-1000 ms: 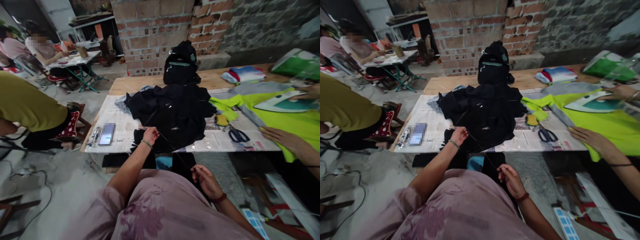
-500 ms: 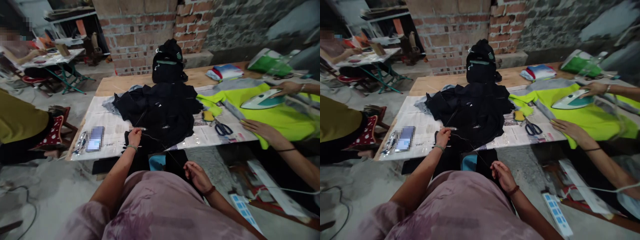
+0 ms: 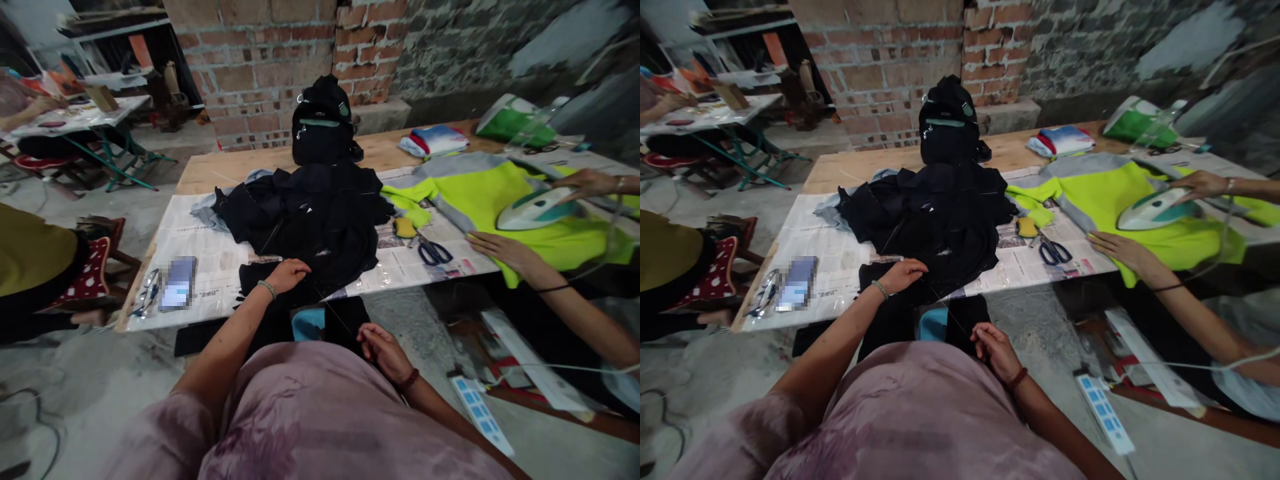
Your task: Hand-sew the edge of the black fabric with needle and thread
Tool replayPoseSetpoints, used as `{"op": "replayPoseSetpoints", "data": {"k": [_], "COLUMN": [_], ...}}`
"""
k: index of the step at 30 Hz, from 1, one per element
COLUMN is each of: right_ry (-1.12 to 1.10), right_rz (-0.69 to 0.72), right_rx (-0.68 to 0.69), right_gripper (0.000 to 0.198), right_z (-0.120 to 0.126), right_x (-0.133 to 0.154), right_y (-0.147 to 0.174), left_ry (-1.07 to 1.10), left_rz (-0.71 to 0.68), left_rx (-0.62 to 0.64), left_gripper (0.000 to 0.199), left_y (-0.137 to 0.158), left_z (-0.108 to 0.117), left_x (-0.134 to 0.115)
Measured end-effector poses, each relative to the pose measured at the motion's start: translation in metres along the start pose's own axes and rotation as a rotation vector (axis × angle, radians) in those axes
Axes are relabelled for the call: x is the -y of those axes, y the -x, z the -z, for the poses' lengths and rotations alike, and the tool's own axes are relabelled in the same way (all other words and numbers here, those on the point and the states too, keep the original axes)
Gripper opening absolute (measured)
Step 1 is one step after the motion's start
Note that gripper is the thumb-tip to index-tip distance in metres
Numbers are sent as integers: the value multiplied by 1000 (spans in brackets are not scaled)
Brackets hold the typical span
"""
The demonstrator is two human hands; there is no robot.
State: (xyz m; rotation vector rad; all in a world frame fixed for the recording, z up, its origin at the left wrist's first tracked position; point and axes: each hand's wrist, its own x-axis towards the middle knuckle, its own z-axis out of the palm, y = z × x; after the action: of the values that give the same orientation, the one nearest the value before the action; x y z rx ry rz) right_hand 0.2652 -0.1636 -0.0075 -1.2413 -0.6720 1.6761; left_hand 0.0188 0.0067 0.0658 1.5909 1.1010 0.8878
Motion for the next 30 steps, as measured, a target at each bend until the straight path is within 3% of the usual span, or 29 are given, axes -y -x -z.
{"op": "replayPoseSetpoints", "data": {"k": [2, 5, 12, 20, 30], "right_ry": [2, 1, -2, 8, 38], "right_rz": [-3, 0, 4, -6, 13], "right_rx": [-2, -6, -24, -28, 1], "right_gripper": [29, 27, 27, 30, 31], "right_z": [1, 3, 12, 10, 11], "right_x": [0, 0, -7, -9, -15], "right_y": [2, 4, 3, -3, -8], "left_ry": [-111, -222, -101, 230, 436], "left_rz": [-38, 15, 119, 259, 302], "left_rx": [59, 135, 330, 275, 229], "left_gripper": [27, 29, 17, 2, 11], "left_y": [-4, -7, -2, 6, 12], "left_z": [-6, -10, 3, 13, 10], "left_x": [3, 3, -11, -15, -12]}}
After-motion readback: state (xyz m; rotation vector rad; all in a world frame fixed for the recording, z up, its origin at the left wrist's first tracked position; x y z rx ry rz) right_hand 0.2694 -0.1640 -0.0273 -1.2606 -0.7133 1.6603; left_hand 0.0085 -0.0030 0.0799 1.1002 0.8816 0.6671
